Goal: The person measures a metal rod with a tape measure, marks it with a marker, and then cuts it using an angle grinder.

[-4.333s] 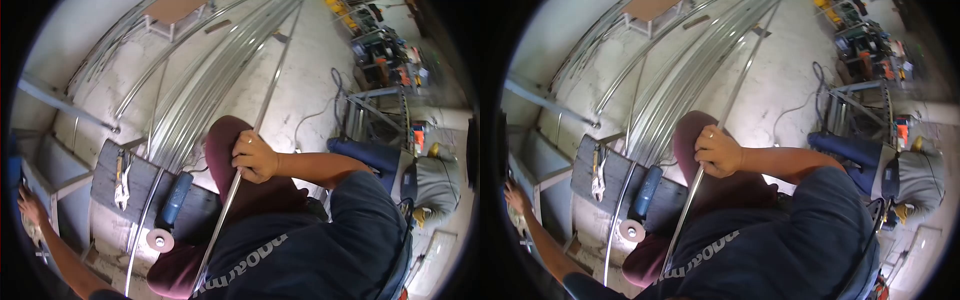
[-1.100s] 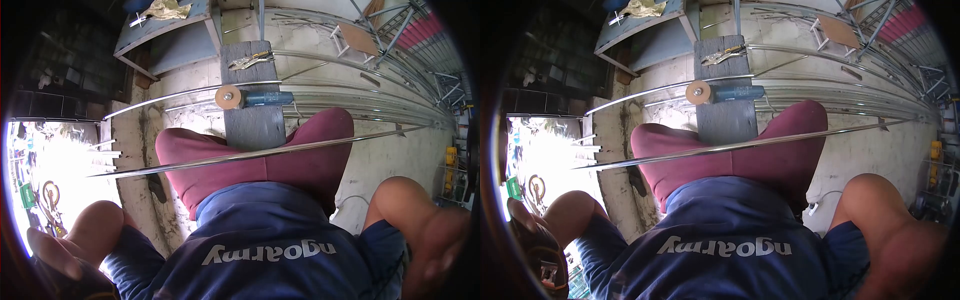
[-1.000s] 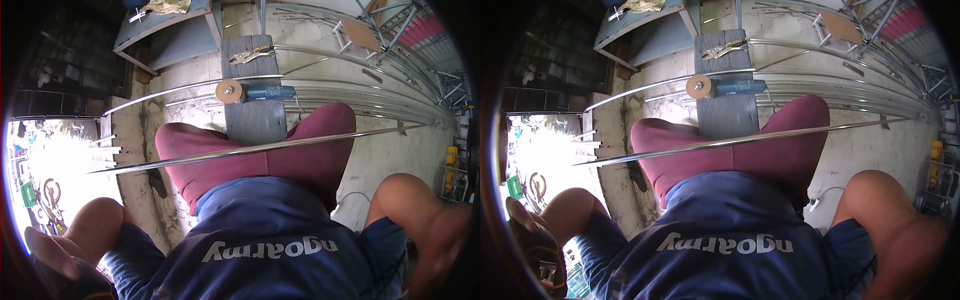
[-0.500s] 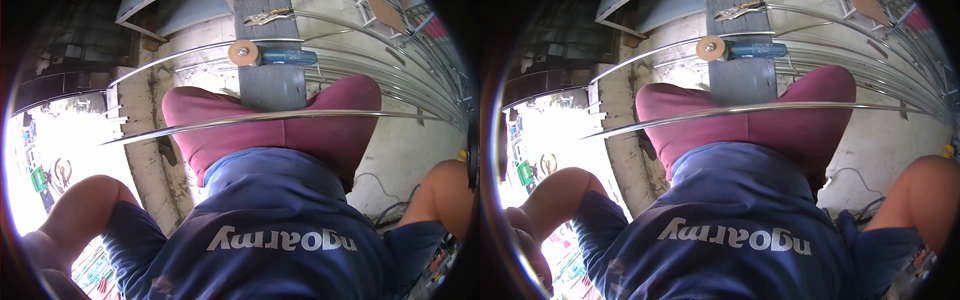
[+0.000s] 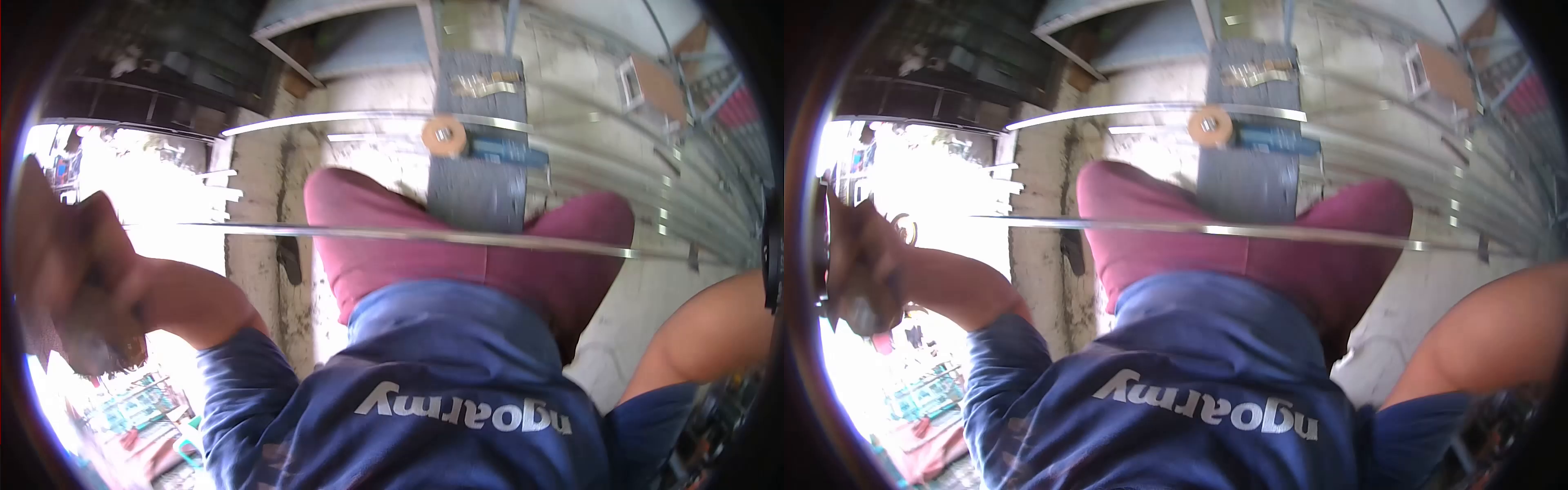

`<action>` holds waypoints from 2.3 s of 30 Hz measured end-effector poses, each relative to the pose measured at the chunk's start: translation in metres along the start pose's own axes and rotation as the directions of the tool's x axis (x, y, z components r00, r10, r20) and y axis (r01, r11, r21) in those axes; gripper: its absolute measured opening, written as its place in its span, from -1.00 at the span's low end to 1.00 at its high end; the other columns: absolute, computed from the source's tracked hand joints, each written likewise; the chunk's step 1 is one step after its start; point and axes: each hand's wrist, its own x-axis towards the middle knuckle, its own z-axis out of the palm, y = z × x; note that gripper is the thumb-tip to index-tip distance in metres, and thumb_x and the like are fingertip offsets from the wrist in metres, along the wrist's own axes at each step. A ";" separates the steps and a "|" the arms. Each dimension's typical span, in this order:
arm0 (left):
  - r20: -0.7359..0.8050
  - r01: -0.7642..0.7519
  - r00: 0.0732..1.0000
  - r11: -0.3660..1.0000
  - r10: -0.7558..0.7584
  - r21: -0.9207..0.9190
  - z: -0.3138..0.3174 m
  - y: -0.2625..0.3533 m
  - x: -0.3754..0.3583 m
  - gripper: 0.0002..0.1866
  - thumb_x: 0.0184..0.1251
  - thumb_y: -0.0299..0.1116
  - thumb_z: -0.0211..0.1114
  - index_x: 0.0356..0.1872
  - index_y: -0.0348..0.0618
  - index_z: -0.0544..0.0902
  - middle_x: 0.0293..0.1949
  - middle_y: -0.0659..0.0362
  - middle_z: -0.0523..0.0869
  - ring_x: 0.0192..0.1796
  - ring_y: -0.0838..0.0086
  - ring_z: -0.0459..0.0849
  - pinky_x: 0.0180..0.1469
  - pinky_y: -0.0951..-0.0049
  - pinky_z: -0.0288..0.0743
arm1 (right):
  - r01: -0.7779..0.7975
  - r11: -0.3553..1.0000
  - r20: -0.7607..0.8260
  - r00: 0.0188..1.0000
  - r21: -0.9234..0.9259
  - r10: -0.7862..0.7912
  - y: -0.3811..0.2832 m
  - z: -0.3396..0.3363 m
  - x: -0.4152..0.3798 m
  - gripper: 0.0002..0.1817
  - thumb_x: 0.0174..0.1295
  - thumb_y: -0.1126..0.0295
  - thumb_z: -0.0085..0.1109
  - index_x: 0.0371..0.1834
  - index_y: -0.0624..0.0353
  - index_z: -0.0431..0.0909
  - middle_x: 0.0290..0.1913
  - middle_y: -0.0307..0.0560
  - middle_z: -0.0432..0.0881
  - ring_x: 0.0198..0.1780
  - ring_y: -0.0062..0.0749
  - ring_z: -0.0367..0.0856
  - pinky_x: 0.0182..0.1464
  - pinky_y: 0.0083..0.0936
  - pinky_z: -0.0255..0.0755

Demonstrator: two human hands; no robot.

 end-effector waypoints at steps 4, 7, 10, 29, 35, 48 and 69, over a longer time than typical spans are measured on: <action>-0.269 0.061 0.941 0.883 -0.207 -0.466 -0.007 -0.088 -0.036 -0.40 0.90 0.16 -0.09 0.44 -0.13 0.60 0.17 -0.05 0.66 0.32 -0.05 0.65 0.14 -0.34 0.78 | -0.443 0.894 -0.367 0.822 0.065 0.434 0.060 0.039 -0.079 -0.38 0.75 -0.03 -0.02 0.49 0.32 0.57 0.40 0.17 0.68 0.44 -0.10 0.61 0.58 -0.08 0.37; -0.438 0.044 0.810 0.784 -0.391 -0.619 0.008 -0.130 -0.063 -0.40 0.91 0.15 -0.08 0.51 -0.12 0.57 0.15 0.01 0.69 0.31 0.03 0.70 0.18 -0.31 0.80 | -0.712 0.653 -0.424 0.523 0.259 0.739 0.074 0.134 -0.104 -0.60 0.54 0.30 0.47 0.32 0.23 0.68 0.25 -0.13 0.71 0.23 -0.38 0.62 0.39 -0.37 0.44; -0.523 0.031 0.690 0.743 -0.500 -0.669 0.029 -0.147 -0.084 -0.36 0.91 0.10 -0.04 0.70 -0.11 0.43 0.20 -0.05 0.69 0.34 -0.01 0.71 0.27 -0.37 0.80 | -0.586 0.782 -0.226 0.808 -0.213 0.544 0.090 0.185 -0.105 -0.60 0.43 0.41 0.54 0.26 0.27 0.68 0.23 0.05 0.67 0.27 -0.12 0.68 0.39 -0.26 0.52; -0.303 0.321 0.814 0.819 -0.495 -0.476 0.095 -0.158 -0.081 -0.14 0.86 0.26 -0.05 0.88 -0.15 0.19 0.87 -0.06 0.18 0.86 0.11 0.15 0.85 -0.04 0.00 | -0.526 -0.040 0.302 0.422 0.849 0.854 0.105 0.270 -0.125 -0.13 0.26 0.54 0.73 0.64 0.24 0.49 0.36 -0.18 0.70 0.36 -0.46 0.68 0.46 -0.40 0.58; -0.360 0.293 0.838 0.894 -0.411 -0.338 0.054 -0.115 -0.075 -0.53 0.92 -0.07 0.08 0.27 -0.34 0.69 0.20 -0.07 0.78 0.23 0.26 0.76 0.29 0.20 0.62 | -0.319 -0.047 0.202 0.475 0.947 0.856 0.125 0.237 -0.183 -0.30 0.13 0.38 0.59 0.39 0.25 0.59 0.24 0.04 0.71 0.47 0.02 0.68 0.46 0.05 0.63; -0.321 0.825 0.550 0.442 -0.771 0.351 0.097 -0.127 -0.107 -0.40 0.43 -0.07 0.69 0.18 -0.40 0.72 -0.10 -0.15 0.91 0.04 -0.02 0.93 0.10 0.06 0.76 | -0.441 0.795 0.259 0.781 -0.416 0.569 0.062 0.249 -0.106 -0.09 0.37 0.26 0.51 0.73 0.30 0.29 0.19 0.33 0.65 0.16 0.38 0.67 0.28 0.20 0.56; -0.966 0.737 -0.250 0.633 -0.068 -0.235 -0.134 0.013 -0.223 -0.55 0.77 0.02 0.42 0.05 -0.27 0.82 -0.49 0.32 0.61 -0.58 0.65 0.36 -0.55 0.50 0.30 | -0.757 0.252 -0.015 0.326 -0.603 0.945 0.069 0.132 -0.225 -0.87 0.31 0.59 0.43 -0.11 0.40 0.79 -0.12 0.19 0.77 -0.03 0.26 0.77 0.08 -0.05 0.60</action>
